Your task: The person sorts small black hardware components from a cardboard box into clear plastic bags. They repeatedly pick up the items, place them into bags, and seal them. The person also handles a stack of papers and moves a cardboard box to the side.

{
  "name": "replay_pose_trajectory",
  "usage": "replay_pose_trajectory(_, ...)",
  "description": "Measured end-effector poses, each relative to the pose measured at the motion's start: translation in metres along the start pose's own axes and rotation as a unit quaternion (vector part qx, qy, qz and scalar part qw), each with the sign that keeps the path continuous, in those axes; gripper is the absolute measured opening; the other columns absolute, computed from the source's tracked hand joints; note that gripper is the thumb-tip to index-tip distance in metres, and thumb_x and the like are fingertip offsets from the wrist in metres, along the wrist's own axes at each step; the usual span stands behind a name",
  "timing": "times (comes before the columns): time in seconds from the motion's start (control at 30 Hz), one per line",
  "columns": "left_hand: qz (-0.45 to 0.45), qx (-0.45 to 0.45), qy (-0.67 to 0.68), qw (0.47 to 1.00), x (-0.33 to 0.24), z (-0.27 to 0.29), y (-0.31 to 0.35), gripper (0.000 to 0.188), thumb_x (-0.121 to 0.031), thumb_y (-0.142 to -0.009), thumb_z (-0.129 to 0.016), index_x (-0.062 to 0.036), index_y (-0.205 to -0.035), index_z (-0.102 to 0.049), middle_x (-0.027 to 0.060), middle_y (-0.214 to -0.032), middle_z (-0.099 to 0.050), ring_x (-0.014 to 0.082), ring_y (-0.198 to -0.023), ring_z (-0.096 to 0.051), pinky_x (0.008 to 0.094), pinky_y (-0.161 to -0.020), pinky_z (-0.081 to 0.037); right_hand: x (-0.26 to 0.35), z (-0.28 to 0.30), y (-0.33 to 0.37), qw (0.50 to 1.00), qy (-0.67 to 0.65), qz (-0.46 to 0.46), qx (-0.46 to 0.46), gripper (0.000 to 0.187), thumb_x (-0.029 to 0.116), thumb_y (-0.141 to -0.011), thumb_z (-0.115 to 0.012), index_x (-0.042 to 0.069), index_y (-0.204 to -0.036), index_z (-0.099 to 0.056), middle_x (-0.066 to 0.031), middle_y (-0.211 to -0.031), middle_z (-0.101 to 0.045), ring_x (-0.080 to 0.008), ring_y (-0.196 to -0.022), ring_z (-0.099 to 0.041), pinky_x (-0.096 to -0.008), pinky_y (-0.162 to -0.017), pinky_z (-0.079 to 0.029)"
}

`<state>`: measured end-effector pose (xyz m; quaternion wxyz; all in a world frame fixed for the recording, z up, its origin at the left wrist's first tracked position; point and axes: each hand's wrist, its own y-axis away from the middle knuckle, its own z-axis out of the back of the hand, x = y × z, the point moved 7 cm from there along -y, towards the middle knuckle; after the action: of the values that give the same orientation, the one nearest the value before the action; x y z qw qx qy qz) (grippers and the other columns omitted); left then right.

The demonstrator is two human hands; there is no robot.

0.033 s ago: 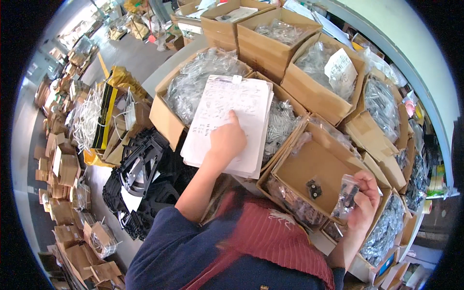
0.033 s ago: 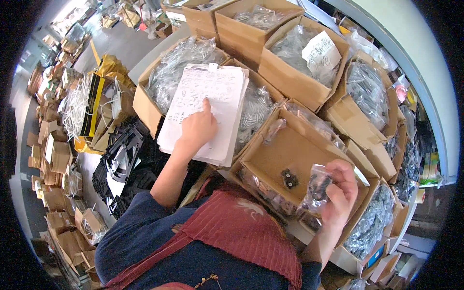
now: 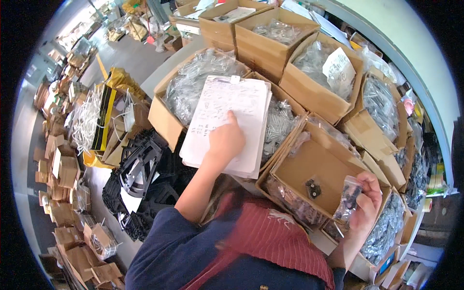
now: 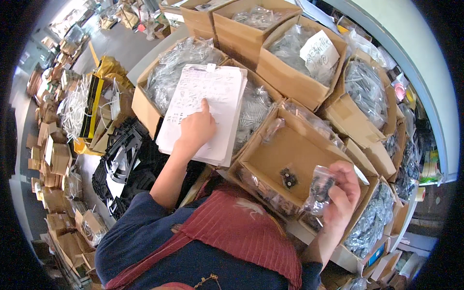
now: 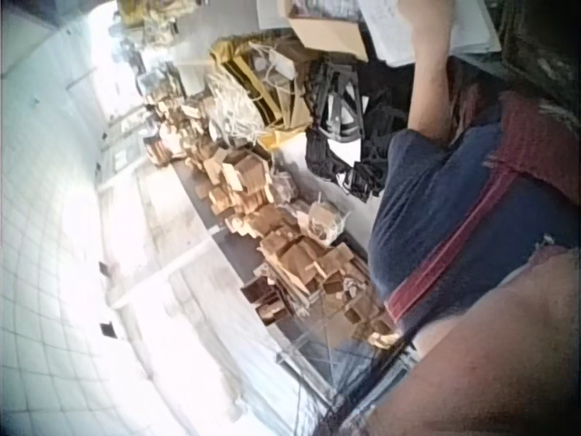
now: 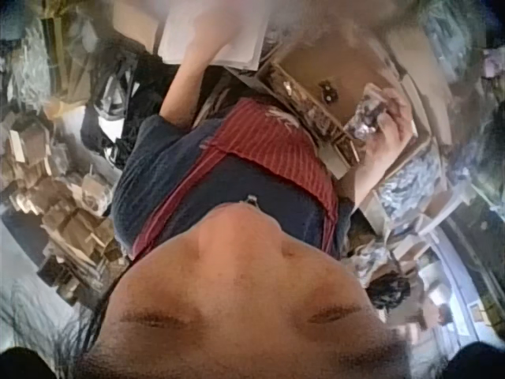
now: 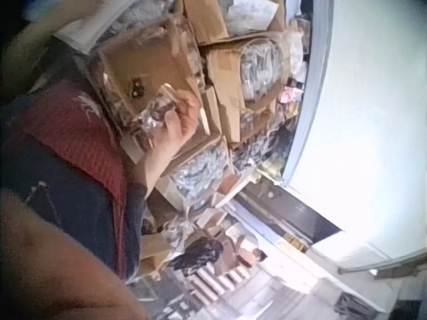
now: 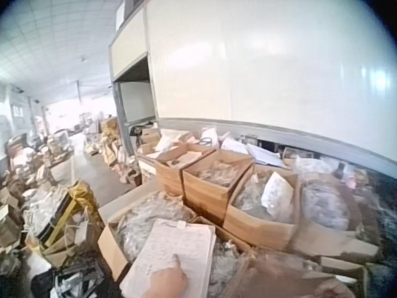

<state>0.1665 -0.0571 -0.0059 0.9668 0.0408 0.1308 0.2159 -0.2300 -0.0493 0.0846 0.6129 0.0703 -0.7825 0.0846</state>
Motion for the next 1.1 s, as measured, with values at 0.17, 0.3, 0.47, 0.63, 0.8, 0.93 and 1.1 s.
replay_pose_trajectory(0.17, 0.012, 0.006, -0.041, 0.999, -0.002, -0.005, -0.004, 0.077, -0.020, -0.089, -0.051, 0.0156, -0.153, -0.024, 0.0228, -0.085, -0.074, 0.0389, -0.080, -0.073, 0.0475, -0.077, -0.056, 0.021, 0.044, 0.021, 0.998, -0.041, 0.034, -0.037, 0.050, 0.008, -0.078, -0.065, -0.007, -0.125, -0.055, -0.0141, -0.114, -0.069, -0.0206, -0.098, -0.068, -0.0311, -0.091, -0.053)
replay_pose_trajectory(0.3, -0.011, 0.002, -0.070, 0.997, 0.000, -0.017, -0.009, 0.078, -0.021, -0.091, -0.049, 0.0144, -0.154, -0.020, 0.0218, -0.083, -0.073, 0.0388, -0.077, -0.072, 0.0505, -0.073, -0.057, 0.015, 0.074, 0.033, 0.991, 0.004, 0.050, -0.122, 0.046, 0.005, -0.085, -0.068, 0.000, -0.129, -0.058, -0.0090, -0.121, -0.064, -0.0160, -0.109, -0.060, -0.0278, -0.092, -0.046)
replay_pose_trajectory(0.47, -0.010, -0.016, -0.057, 0.998, 0.002, -0.015, -0.007, 0.075, -0.029, -0.094, -0.052, 0.0058, -0.156, -0.027, 0.0234, -0.088, -0.073, 0.0418, -0.083, -0.071, 0.0527, -0.074, -0.055, 0.013, 0.067, 0.029, 0.988, 0.021, 0.029, -0.153, 0.043, -0.006, -0.089, -0.059, 0.001, -0.131, -0.055, -0.0102, -0.114, -0.069, -0.0153, -0.101, -0.066, -0.0271, -0.081, -0.052)
replay_pose_trajectory(0.63, -0.013, -0.034, -0.059, 0.998, 0.006, -0.017, -0.010, 0.069, -0.028, -0.094, -0.049, 0.0057, -0.153, -0.034, 0.0236, -0.086, -0.072, 0.0433, -0.081, -0.070, 0.0540, -0.075, -0.053, 0.017, 0.056, 0.027, 0.987, -0.022, 0.044, -0.155, 0.044, -0.009, -0.087, -0.065, 0.001, -0.129, -0.056, -0.0116, -0.114, -0.071, -0.0156, -0.099, -0.067, -0.0286, -0.086, -0.054)
replay_pose_trajectory(0.8, -0.029, -0.044, -0.083, 0.995, 0.001, -0.013, -0.006, 0.065, -0.025, -0.096, -0.047, 0.0056, -0.152, -0.036, 0.0237, -0.085, -0.072, 0.0428, -0.079, -0.070, 0.0529, -0.073, -0.053, 0.014, 0.054, 0.028, 0.986, 0.007, 0.052, -0.158, 0.048, -0.010, -0.086, -0.066, 0.001, -0.131, -0.055, -0.0117, -0.116, -0.070, -0.0161, -0.100, -0.067, -0.0298, -0.088, -0.053)
replay_pose_trajectory(0.93, -0.033, -0.064, -0.071, 0.995, 0.009, -0.021, -0.009, 0.063, -0.024, -0.098, -0.046, 0.0043, -0.153, -0.036, 0.0232, -0.083, -0.072, 0.0421, -0.077, -0.070, 0.0531, -0.072, -0.054, 0.020, 0.087, 0.041, 0.971, 0.017, 0.082, -0.222, 0.044, -0.012, -0.082, -0.061, 0.000, -0.125, -0.060, -0.0111, -0.114, -0.070, -0.0159, -0.099, -0.066, -0.0273, -0.087, -0.051)
replay_pose_trajectory(1.1, -0.029, -0.058, -0.067, 0.996, 0.002, -0.017, -0.006, 0.063, -0.025, -0.098, -0.045, 0.0044, -0.153, -0.036, 0.0228, -0.081, -0.072, 0.0424, -0.075, -0.070, 0.0537, -0.071, -0.054, 0.066, 0.190, 0.104, 0.883, 0.089, 0.184, -0.423, 0.037, -0.003, -0.087, -0.051, -0.003, -0.122, -0.063, -0.0126, -0.111, -0.068, -0.0176, -0.099, -0.064, -0.0270, -0.083, -0.052)
